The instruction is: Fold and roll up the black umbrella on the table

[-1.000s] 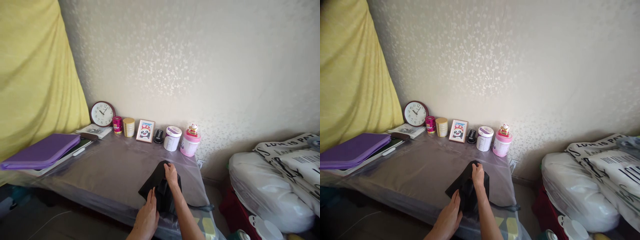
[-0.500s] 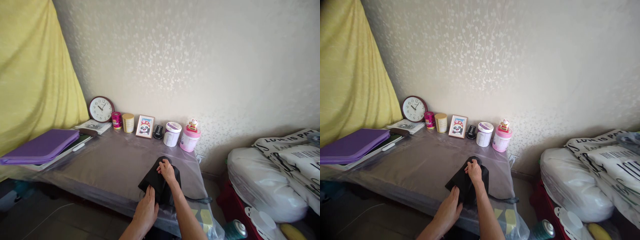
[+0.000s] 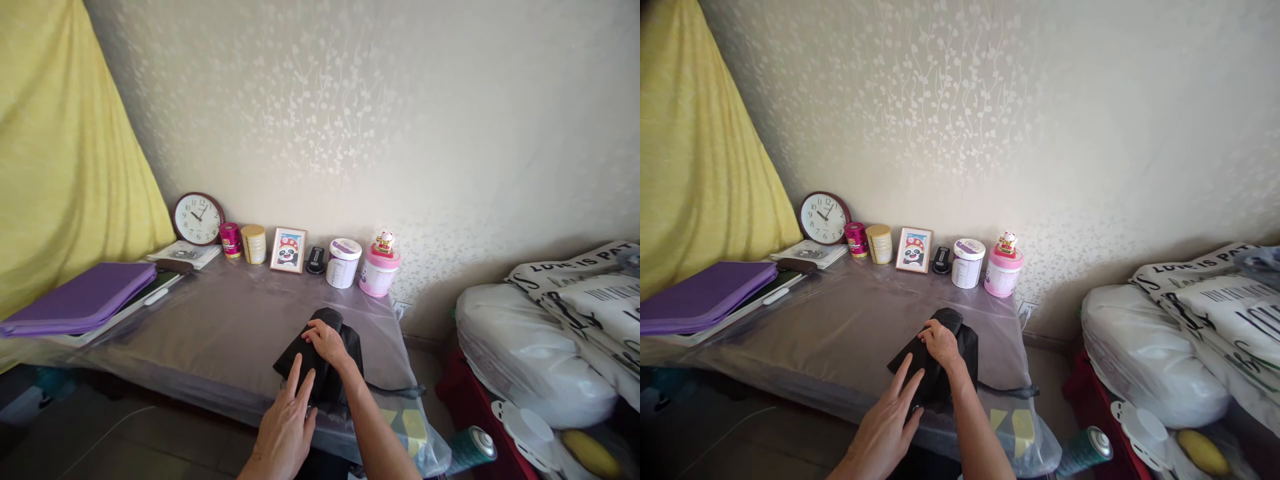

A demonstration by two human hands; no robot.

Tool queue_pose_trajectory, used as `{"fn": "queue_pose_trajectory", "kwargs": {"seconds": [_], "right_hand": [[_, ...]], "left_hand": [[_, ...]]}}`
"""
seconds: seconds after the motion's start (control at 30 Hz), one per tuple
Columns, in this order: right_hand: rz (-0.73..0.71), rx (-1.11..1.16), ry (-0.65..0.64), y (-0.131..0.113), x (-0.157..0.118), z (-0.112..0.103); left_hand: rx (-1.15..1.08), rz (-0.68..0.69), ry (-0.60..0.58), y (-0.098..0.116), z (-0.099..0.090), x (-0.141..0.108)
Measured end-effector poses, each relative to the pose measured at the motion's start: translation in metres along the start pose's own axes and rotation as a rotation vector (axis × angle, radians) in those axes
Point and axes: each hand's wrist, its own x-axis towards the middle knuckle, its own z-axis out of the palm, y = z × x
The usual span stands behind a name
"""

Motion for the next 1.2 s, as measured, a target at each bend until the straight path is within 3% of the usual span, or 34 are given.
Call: {"fn": "queue_pose_trajectory", "kwargs": {"seconds": [0.17, 0.4, 0.7, 0.87, 1.2], "right_hand": [[-0.048, -0.022, -0.018, -0.001, -0.002, 0.0], [-0.172, -0.056, 0.042, -0.003, -0.015, 0.001], [-0.505, -0.067, 0.152, 0.017, -0.063, 0.0], [-0.487, -0.177, 0.181, 0.036, -0.036, 0.001], [-0.277, -0.241, 0.214, 0.048, 0.028, -0.012]], "left_hand": [[0.074, 0.015, -0.155, 0.013, -0.005, 0.014], [0.117, -0.019, -0.123, 0.01, 0.006, 0.024], [0.053, -0.036, -0.141, 0.006, 0.016, 0.023], [0.02, -0.054, -0.163, 0.008, 0.017, 0.024], [-0.112, -0.091, -0.18, -0.002, 0.022, 0.023]]}}
